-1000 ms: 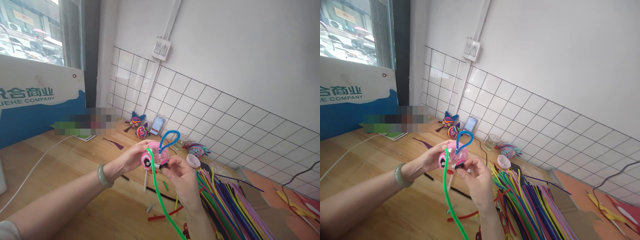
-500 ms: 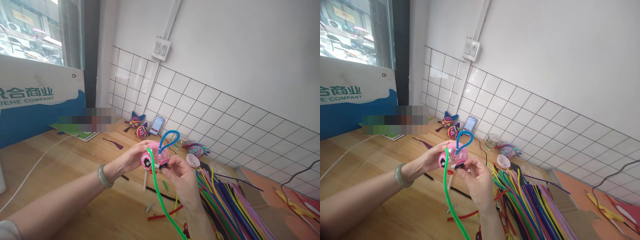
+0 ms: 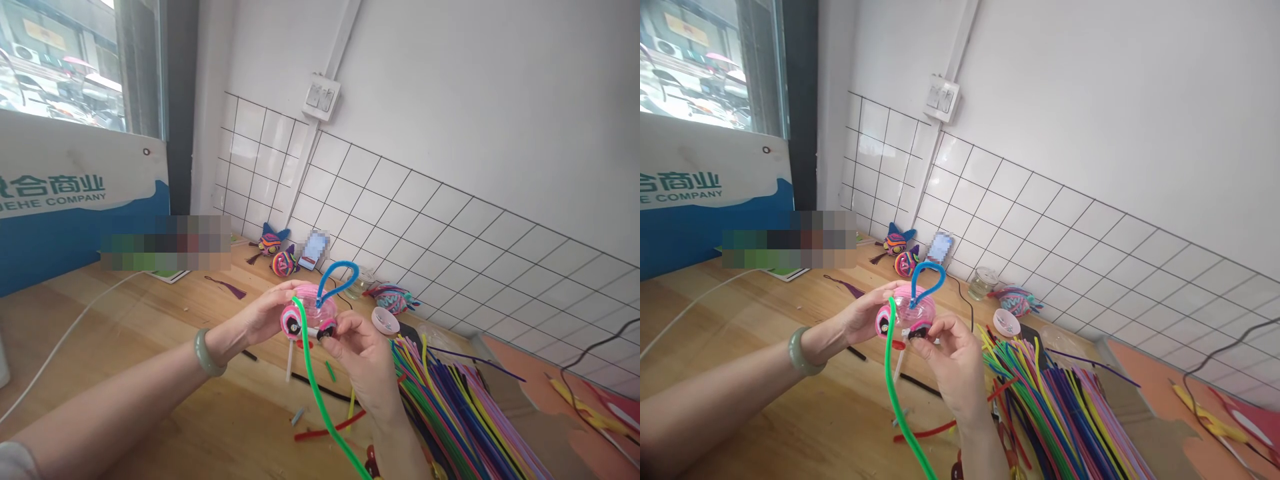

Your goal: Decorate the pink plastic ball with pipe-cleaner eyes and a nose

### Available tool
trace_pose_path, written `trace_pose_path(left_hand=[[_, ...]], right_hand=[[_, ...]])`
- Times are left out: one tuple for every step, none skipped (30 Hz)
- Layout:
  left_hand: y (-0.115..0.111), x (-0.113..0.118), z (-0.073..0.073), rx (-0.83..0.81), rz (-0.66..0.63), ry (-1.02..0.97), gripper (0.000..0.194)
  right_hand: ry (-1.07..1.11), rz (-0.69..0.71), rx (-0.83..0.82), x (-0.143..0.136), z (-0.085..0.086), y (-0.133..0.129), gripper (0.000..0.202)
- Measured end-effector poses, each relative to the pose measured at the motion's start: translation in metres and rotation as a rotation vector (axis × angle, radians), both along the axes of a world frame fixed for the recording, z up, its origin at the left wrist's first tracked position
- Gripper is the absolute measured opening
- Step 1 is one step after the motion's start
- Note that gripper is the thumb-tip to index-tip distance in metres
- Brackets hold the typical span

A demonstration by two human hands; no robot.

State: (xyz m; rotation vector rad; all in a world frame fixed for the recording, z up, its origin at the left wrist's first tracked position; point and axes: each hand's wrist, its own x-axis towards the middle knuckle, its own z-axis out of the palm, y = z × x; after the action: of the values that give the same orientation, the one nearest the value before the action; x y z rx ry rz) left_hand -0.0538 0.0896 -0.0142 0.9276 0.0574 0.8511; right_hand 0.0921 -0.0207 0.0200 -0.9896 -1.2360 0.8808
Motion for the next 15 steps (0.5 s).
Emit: trace_pose_path(left_hand=[[-0.0002,0.0000,0.0002,0.000,0.002,0.001,0.036],[-0.0004,-0.0001,0.0005,0.000,0.004,0.002,0.037],[-0.0006,-0.0002,0.0007,0.001,0.005,0.004,0.037],[-0.0008,-0.0003,0.0009,0.001,0.006,0.005,0.036],[-0.0011,-0.0005,0.0010,0.001,0.007,0.004,0.035],[-0.0013,-0.0006,0.0012,0.002,0.007,0.003,0.035],[-0.0016,-0.0007,0.0014,0.003,0.006,0.003,0.034],[-0.0018,-0.0009,0.0017,0.004,0.007,-0.001,0.034],[-0.0021,-0.0010,0.0019,0.006,0.006,-0.004,0.033],[-0.0024,-0.0010,0.0021,0.007,0.004,-0.006,0.033],[-0.0026,-0.0010,0.0023,0.009,0.002,-0.008,0.033],[-0.0028,-0.0010,0.0026,0.010,0.001,-0.009,0.033],[-0.0029,-0.0009,0.0027,0.010,0.002,-0.008,0.033],[-0.0030,-0.0009,0.0029,0.009,0.004,-0.007,0.033],[-0.0031,-0.0009,0.0031,0.010,0.005,-0.006,0.033]], right_hand=[[-0.005,-0.001,-0.002,0.0004,-0.0005,0.0000,0.021],[-0.009,0.000,-0.003,0.0008,-0.0010,0.0001,0.021],[-0.011,0.002,-0.002,0.0013,-0.0015,0.0002,0.021],[-0.011,0.006,0.002,0.0018,-0.0020,0.0005,0.021],[-0.010,0.009,0.010,0.0022,-0.0023,0.0008,0.022],[-0.007,0.013,0.018,0.0026,-0.0025,0.0011,0.023],[-0.005,0.016,0.027,0.0028,-0.0026,0.0015,0.024],[-0.005,0.019,0.035,0.0030,-0.0027,0.0019,0.025],[-0.004,0.023,0.039,0.0031,-0.0028,0.0022,0.025],[-0.005,0.028,0.039,0.0031,-0.0028,0.0024,0.025],[-0.004,0.030,0.040,0.0030,-0.0030,0.0026,0.025],[-0.004,0.031,0.042,0.0029,-0.0031,0.0026,0.025],[-0.003,0.029,0.044,0.0026,-0.0032,0.0025,0.024],[-0.002,0.026,0.047,0.0024,-0.0033,0.0023,0.024],[-0.003,0.021,0.051,0.0021,-0.0033,0.0020,0.024]])
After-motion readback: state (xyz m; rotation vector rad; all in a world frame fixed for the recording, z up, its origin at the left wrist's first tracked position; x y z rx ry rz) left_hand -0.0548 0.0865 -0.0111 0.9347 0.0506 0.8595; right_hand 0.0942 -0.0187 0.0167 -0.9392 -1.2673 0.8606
